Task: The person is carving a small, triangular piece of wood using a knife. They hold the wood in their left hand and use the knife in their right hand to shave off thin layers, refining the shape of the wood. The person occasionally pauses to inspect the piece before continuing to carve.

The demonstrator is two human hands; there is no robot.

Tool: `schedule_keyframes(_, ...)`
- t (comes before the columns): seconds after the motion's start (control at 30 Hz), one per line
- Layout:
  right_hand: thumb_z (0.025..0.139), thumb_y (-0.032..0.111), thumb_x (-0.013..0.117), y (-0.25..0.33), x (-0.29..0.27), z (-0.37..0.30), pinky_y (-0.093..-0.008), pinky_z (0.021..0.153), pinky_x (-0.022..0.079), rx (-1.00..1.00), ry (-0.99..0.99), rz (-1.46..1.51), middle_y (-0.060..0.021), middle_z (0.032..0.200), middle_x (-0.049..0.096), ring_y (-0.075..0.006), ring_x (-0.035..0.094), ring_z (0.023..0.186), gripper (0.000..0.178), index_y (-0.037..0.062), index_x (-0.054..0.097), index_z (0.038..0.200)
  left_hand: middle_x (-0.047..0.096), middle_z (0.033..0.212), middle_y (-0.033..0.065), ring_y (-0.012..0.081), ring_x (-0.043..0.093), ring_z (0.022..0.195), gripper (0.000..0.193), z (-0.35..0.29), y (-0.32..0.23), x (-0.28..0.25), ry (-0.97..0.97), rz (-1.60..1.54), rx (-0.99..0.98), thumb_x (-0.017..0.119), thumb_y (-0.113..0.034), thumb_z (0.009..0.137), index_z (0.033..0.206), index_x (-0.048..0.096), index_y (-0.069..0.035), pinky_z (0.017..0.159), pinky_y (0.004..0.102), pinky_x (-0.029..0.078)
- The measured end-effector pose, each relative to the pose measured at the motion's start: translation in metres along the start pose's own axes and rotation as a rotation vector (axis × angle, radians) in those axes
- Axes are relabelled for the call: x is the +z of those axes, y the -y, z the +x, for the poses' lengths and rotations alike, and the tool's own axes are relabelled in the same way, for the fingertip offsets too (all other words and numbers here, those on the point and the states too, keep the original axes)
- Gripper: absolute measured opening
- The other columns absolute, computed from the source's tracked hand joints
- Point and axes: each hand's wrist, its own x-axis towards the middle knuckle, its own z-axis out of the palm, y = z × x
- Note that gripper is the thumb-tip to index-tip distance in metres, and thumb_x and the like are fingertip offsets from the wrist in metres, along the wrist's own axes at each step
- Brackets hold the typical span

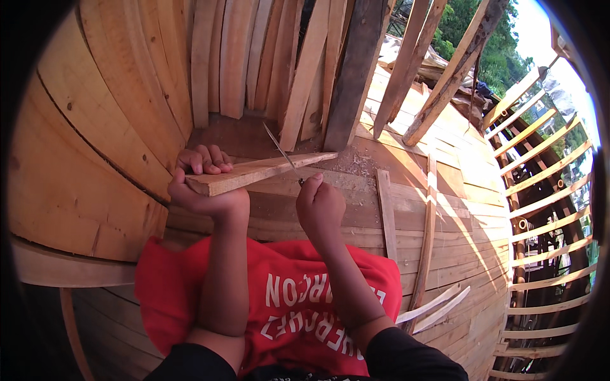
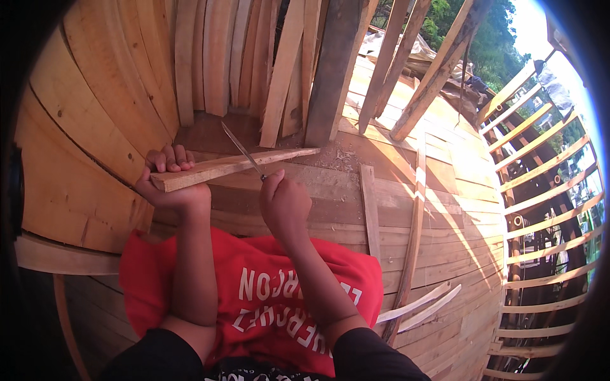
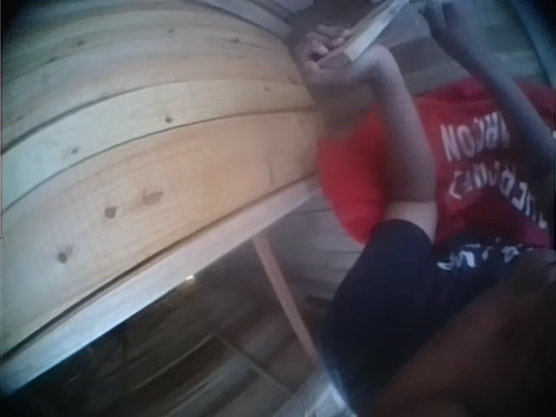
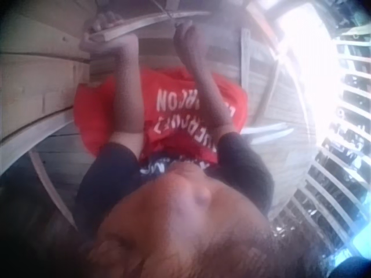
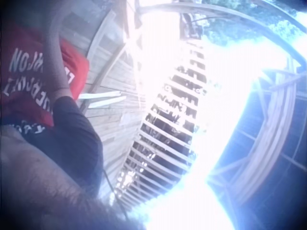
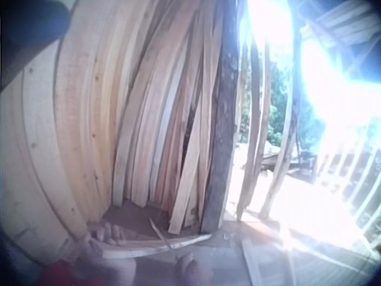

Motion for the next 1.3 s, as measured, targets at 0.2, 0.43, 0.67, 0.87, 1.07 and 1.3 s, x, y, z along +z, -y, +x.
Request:
schedule_keyframes(0.2,0.096,0.023,0.036,-0.014,0.007,0.01,-0.0535,0.055,0.046,0.005,-0.027,-0.003,-0.0259,0.054,0.054,-0.0447,0.057,0.052,0.053,-0.0026,0.059,0.056,0.034,0.053,-0.0002,0.0118,0.032,0.046,0.031,-0.014,0.008,0.001,0.121,0.01,0.026,0.038,-0.037,0.085,0.066,0.035,-0.012,0.045,0.0243,0.031)
schedule_keyframes(0.43,0.095,0.023,0.036,-0.018,0.01,0.014,-0.0534,0.055,0.046,-0.043,-0.046,0.02,-0.0249,0.053,0.054,-0.0442,0.058,0.053,0.052,-0.0018,0.057,0.054,0.035,0.053,-0.0002,0.0117,0.031,0.045,0.031,-0.014,0.013,0.003,0.149,-0.004,0.053,0.037,-0.037,0.085,0.066,0.034,-0.012,0.044,0.0238,0.032)
schedule_keyframes(0.67,0.095,0.023,0.037,-0.022,0.012,0.009,-0.0541,0.056,0.046,0.033,-0.088,-0.035,-0.0244,0.054,0.056,-0.0445,0.058,0.054,0.052,-0.0014,0.06,0.056,0.035,0.053,0.0,0.0119,0.031,0.045,0.029,-0.013,0.014,0.001,0.109,0.04,0.055,0.037,-0.035,0.083,0.066,0.034,-0.012,0.043,0.0244,0.032)
schedule_keyframes(0.87,0.096,0.025,0.036,-0.061,0.024,0.023,-0.0544,0.06,0.047,0.111,-0.123,-0.186,-0.0271,0.062,0.059,-0.046,0.06,0.061,0.052,-0.0014,0.063,0.061,0.035,0.053,0.0007,0.0119,0.033,0.046,0.029,-0.017,0.014,0.004,0.142,0.016,0.018,0.036,-0.035,0.085,0.066,0.034,-0.012,0.045,0.0243,0.033)
schedule_keyframes(1.07,0.096,0.029,0.034,-0.035,0.003,0.011,-0.0559,0.064,0.047,0.119,0.043,-0.019,-0.0277,0.065,0.06,-0.0484,0.06,0.065,0.054,-0.0028,0.063,0.063,0.036,0.053,0.001,0.0125,0.035,0.048,0.031,-0.025,0.016,-0.001,0.246,0.024,0.043,0.034,-0.036,0.087,0.068,0.035,-0.012,0.047,0.0248,0.033)
schedule_keyframes(1.3,0.096,0.032,0.032,-0.151,0.036,0.049,-0.0557,0.077,0.048,0.319,0.034,-0.173,-0.0303,0.077,0.063,-0.0498,0.062,0.079,0.055,-0.0045,0.067,0.074,0.036,0.052,0.0008,0.0125,0.033,0.048,0.025,-0.026,0.018,0.009,0.226,0.009,-0.018,0.037,-0.031,0.084,0.065,0.035,-0.014,0.049,0.025,0.033)
